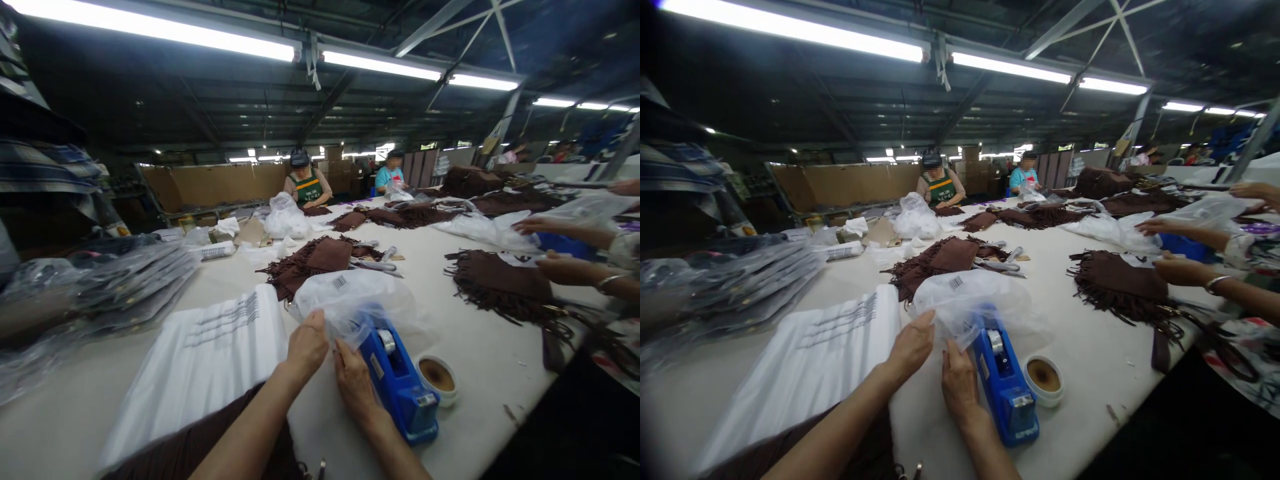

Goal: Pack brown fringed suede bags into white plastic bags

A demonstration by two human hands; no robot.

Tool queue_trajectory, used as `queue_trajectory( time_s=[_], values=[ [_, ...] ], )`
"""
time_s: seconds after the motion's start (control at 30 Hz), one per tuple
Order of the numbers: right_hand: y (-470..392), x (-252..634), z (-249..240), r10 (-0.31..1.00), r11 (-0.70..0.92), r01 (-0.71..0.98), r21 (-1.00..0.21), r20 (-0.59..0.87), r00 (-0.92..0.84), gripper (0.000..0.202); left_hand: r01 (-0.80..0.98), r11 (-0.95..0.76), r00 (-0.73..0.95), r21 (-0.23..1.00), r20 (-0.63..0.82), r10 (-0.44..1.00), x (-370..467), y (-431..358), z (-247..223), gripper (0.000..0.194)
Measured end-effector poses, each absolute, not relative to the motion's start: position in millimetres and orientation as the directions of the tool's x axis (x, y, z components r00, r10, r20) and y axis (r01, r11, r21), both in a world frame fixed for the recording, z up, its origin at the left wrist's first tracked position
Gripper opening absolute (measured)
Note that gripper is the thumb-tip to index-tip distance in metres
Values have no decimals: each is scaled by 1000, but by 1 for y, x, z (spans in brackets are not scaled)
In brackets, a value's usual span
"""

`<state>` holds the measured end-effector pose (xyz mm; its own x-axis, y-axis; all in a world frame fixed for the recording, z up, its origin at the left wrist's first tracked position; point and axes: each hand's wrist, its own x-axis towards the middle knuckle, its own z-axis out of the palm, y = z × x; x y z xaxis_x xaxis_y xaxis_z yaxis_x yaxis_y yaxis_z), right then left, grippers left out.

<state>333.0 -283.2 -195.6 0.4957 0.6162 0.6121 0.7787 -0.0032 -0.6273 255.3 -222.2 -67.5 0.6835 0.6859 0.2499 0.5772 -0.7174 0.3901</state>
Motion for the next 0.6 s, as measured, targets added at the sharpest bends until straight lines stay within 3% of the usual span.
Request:
queue_trajectory(
  time_s=[0.13,0.33,0.43,0.53,0.6],
  values=[
    [-285,330,-199,629,-7,778,-628,603,491,36,554,-716,723,424,181,667,256,-233,-73,28],
    [-287,333,-196,629,50,760,-648,611,480,27,660,-610,637,438,103,764,286,-256,-81,14],
    [-295,335,-190,573,65,719,-691,616,540,25,678,-534,558,505,118,821,282,-240,-80,23],
    [-295,334,-181,480,41,631,-775,569,668,22,645,-480,510,594,132,850,269,-226,-79,19],
    [-288,335,-176,473,38,575,-817,522,710,34,585,-465,503,665,152,851,262,-224,-81,19]
  ],
)
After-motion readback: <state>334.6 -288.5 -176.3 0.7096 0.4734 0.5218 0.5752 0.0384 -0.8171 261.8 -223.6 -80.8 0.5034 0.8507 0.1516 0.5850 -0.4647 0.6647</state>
